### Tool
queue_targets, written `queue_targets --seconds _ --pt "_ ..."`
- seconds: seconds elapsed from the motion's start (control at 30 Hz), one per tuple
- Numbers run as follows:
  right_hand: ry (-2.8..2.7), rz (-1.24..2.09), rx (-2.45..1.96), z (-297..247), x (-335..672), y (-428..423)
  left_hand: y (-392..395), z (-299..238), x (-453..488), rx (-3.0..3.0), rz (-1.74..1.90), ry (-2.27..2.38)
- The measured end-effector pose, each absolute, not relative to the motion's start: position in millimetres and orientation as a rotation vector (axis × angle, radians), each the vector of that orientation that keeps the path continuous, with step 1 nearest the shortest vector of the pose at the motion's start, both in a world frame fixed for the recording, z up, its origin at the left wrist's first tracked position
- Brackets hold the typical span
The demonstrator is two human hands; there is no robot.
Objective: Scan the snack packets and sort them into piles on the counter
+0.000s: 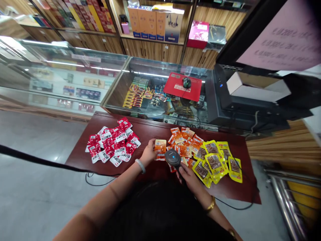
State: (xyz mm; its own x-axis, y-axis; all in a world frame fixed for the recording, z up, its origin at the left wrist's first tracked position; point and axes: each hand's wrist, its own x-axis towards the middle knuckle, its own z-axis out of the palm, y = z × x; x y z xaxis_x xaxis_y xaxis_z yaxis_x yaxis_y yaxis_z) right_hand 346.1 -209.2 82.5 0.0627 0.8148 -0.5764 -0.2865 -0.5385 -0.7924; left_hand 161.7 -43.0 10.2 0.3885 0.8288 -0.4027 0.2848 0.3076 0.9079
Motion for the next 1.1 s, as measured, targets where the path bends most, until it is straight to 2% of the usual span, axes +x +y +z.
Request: queue_targets --seconds 0.27,0.43,0.8,0.93,1.1 --pt "-0.501 1.52 -1.469 82 350 -204 -48 12 203 1.44 0.426 1.012" --pt "-0.487 1.477 -1.456 76 354 -206 -54 12 206 1.623 0.322 1.083" --pt "-0.303 1.466 -1.514 74 355 -216 -39 -13 255 1.26 0.438 0.879" --pt "-0.339 1.462 -1.514 71 355 -216 -23 -17 228 1.419 0.468 0.979" --pt "-0.415 1.559 -1.451 63 351 -213 -17 -5 144 1.662 0.384 1.382"
